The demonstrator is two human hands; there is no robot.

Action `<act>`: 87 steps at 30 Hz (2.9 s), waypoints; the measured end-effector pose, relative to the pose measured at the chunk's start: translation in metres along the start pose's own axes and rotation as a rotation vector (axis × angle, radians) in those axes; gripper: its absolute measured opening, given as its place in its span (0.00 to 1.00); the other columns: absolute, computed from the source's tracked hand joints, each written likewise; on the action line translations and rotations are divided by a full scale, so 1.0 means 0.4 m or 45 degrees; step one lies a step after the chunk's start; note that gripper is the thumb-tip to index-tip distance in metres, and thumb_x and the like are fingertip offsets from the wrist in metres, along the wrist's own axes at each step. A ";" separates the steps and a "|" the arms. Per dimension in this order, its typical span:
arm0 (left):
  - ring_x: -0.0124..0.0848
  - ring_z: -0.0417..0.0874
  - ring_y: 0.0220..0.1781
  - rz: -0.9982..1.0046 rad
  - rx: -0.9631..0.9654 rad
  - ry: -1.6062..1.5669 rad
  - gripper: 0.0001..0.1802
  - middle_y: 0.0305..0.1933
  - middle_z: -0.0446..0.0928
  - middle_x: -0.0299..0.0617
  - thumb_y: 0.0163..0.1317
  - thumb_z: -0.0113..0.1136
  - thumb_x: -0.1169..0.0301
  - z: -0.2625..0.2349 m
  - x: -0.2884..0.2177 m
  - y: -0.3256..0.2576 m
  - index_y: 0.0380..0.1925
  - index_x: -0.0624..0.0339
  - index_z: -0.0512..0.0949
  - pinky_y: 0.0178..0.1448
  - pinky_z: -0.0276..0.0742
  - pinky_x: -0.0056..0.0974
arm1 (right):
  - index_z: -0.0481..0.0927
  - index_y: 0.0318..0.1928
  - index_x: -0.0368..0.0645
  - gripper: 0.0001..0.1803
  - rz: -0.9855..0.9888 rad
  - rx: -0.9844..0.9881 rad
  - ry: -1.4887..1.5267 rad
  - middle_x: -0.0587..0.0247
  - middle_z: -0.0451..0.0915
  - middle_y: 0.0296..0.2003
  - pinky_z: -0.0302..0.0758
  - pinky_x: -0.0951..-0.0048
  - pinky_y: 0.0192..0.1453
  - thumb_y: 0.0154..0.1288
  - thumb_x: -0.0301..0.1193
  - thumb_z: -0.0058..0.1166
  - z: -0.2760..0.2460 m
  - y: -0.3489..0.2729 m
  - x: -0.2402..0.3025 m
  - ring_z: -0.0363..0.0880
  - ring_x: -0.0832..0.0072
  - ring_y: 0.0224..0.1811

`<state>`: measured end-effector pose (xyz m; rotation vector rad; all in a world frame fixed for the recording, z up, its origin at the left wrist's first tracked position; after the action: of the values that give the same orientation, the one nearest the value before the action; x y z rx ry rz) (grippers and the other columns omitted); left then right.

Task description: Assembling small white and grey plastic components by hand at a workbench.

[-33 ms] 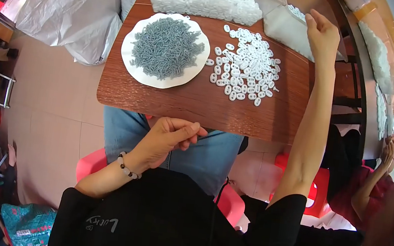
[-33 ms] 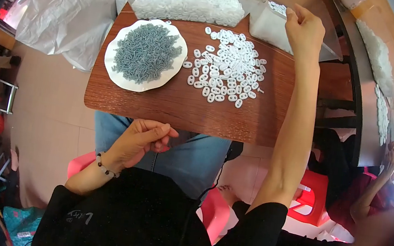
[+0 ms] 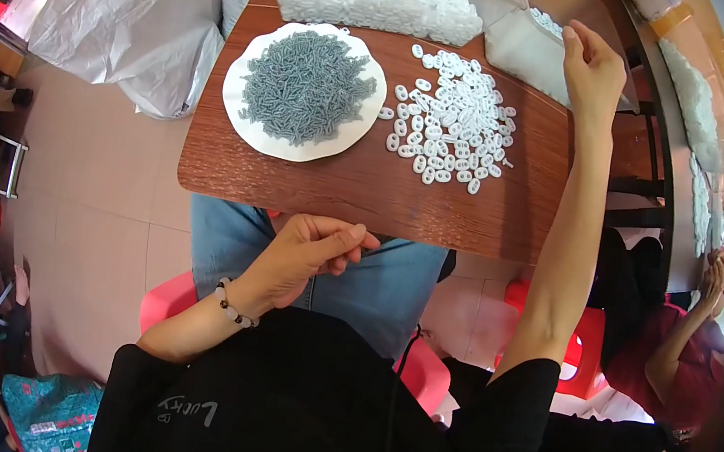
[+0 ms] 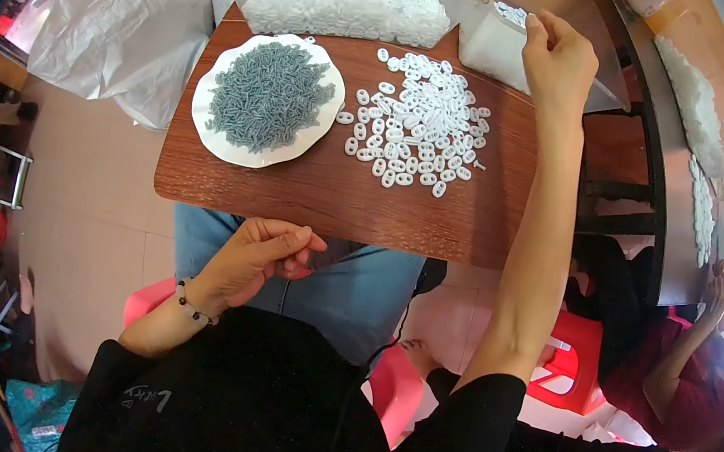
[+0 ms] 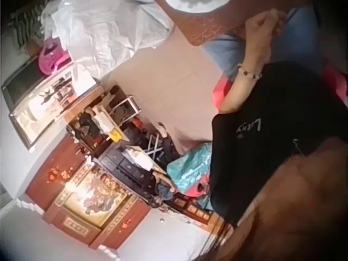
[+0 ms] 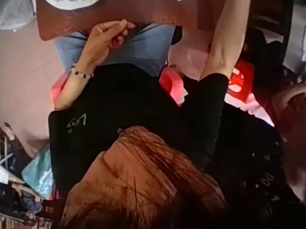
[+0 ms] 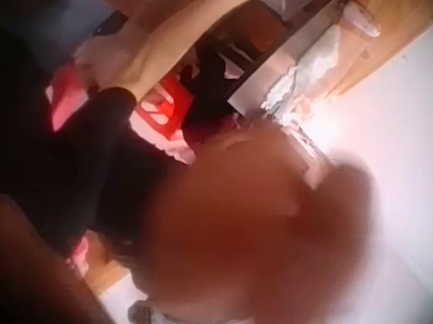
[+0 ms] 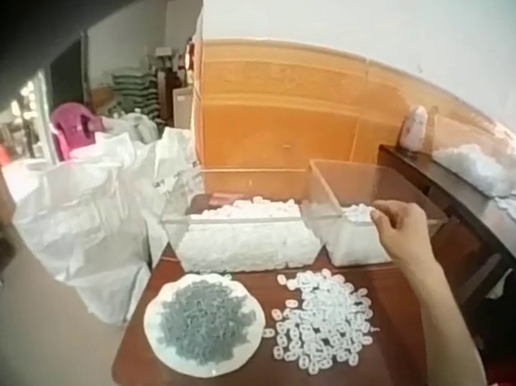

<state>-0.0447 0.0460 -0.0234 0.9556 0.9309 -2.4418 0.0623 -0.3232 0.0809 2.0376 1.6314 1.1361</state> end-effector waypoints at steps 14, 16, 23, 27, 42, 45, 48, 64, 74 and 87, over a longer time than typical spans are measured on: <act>0.20 0.70 0.26 -0.155 0.005 -0.069 0.12 0.24 0.73 0.31 0.65 0.58 0.66 -0.010 0.025 0.000 0.31 0.64 0.81 0.32 0.66 0.25 | 0.82 0.38 0.39 0.08 -0.127 0.675 -0.014 0.55 0.81 0.33 0.73 0.65 0.43 0.57 0.20 0.55 0.031 -0.343 0.154 0.76 0.60 0.38; 0.20 0.70 0.26 -0.136 0.001 -0.065 0.12 0.24 0.73 0.31 0.65 0.58 0.66 -0.019 0.033 -0.001 0.31 0.64 0.81 0.32 0.66 0.25 | 0.82 0.39 0.40 0.09 -0.112 0.694 -0.015 0.56 0.81 0.33 0.73 0.65 0.44 0.56 0.20 0.55 0.039 -0.347 0.150 0.76 0.60 0.39; 0.20 0.69 0.26 -0.121 -0.011 -0.062 0.12 0.24 0.73 0.31 0.65 0.58 0.65 -0.020 0.039 -0.002 0.33 0.64 0.81 0.32 0.65 0.25 | 0.83 0.40 0.43 0.10 -0.092 0.752 -0.109 0.56 0.81 0.33 0.73 0.63 0.45 0.56 0.22 0.56 0.065 -0.350 0.145 0.75 0.60 0.40; 0.20 0.69 0.26 -0.078 -0.001 -0.041 0.13 0.24 0.73 0.30 0.66 0.57 0.65 -0.021 0.032 0.000 0.34 0.65 0.81 0.32 0.65 0.25 | 0.84 0.41 0.43 0.11 -0.087 0.710 -0.091 0.57 0.80 0.31 0.74 0.65 0.43 0.56 0.24 0.58 0.066 -0.351 0.144 0.77 0.65 0.37; 0.18 0.76 0.30 0.083 0.097 -0.039 0.16 0.31 0.79 0.34 0.68 0.57 0.60 0.023 -0.031 -0.021 0.40 0.63 0.80 0.35 0.73 0.25 | 0.83 0.39 0.39 0.16 0.076 0.847 0.922 0.63 0.80 0.30 0.71 0.73 0.42 0.46 0.23 0.71 -0.076 -0.496 0.376 0.75 0.75 0.35; 0.20 0.76 0.30 0.078 0.045 0.064 0.13 0.30 0.79 0.34 0.67 0.57 0.63 -0.008 -0.018 -0.023 0.34 0.63 0.81 0.35 0.73 0.25 | 0.83 0.40 0.39 0.16 -0.164 0.863 0.800 0.62 0.80 0.30 0.71 0.71 0.38 0.47 0.25 0.70 -0.075 -0.478 0.386 0.75 0.71 0.33; 0.20 0.76 0.29 0.064 -0.062 0.061 0.11 0.28 0.78 0.35 0.66 0.57 0.66 -0.037 -0.020 -0.026 0.31 0.63 0.80 0.35 0.72 0.25 | 0.83 0.40 0.40 0.15 -0.051 0.923 0.731 0.60 0.80 0.29 0.72 0.69 0.37 0.50 0.27 0.69 -0.038 -0.451 0.381 0.75 0.69 0.32; 0.20 0.75 0.26 0.207 -0.162 0.020 0.10 0.27 0.79 0.37 0.64 0.56 0.70 -0.094 -0.058 -0.048 0.39 0.66 0.80 0.32 0.70 0.26 | 0.80 0.32 0.44 0.06 -0.380 0.744 0.153 0.60 0.80 0.26 0.72 0.60 0.39 0.53 0.29 0.62 0.250 -0.333 0.400 0.75 0.58 0.36; 0.21 0.77 0.26 0.140 -0.097 -0.093 0.12 0.29 0.81 0.40 0.65 0.55 0.69 -0.088 -0.078 -0.033 0.40 0.68 0.79 0.33 0.73 0.28 | 0.80 0.33 0.45 0.06 -0.442 0.699 0.237 0.59 0.77 0.26 0.72 0.60 0.40 0.53 0.26 0.61 0.244 -0.332 0.410 0.75 0.58 0.36; 0.20 0.76 0.27 0.218 -0.062 -0.331 0.14 0.32 0.80 0.43 0.66 0.56 0.66 -0.095 -0.112 -0.002 0.42 0.69 0.79 0.32 0.72 0.26 | 0.80 0.32 0.41 0.02 -0.146 0.739 0.664 0.61 0.78 0.26 0.68 0.69 0.35 0.59 0.25 0.57 0.209 -0.317 0.407 0.72 0.70 0.30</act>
<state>0.0045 0.0765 -0.0128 0.6522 0.7808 -2.3169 0.0435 -0.1139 0.0076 2.0160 2.5481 1.3451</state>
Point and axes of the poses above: each hand's wrist, its own y-axis towards the middle knuckle, its own z-axis out of the palm, x = y × z, the point moved 1 cm from there along y, towards the middle knuckle
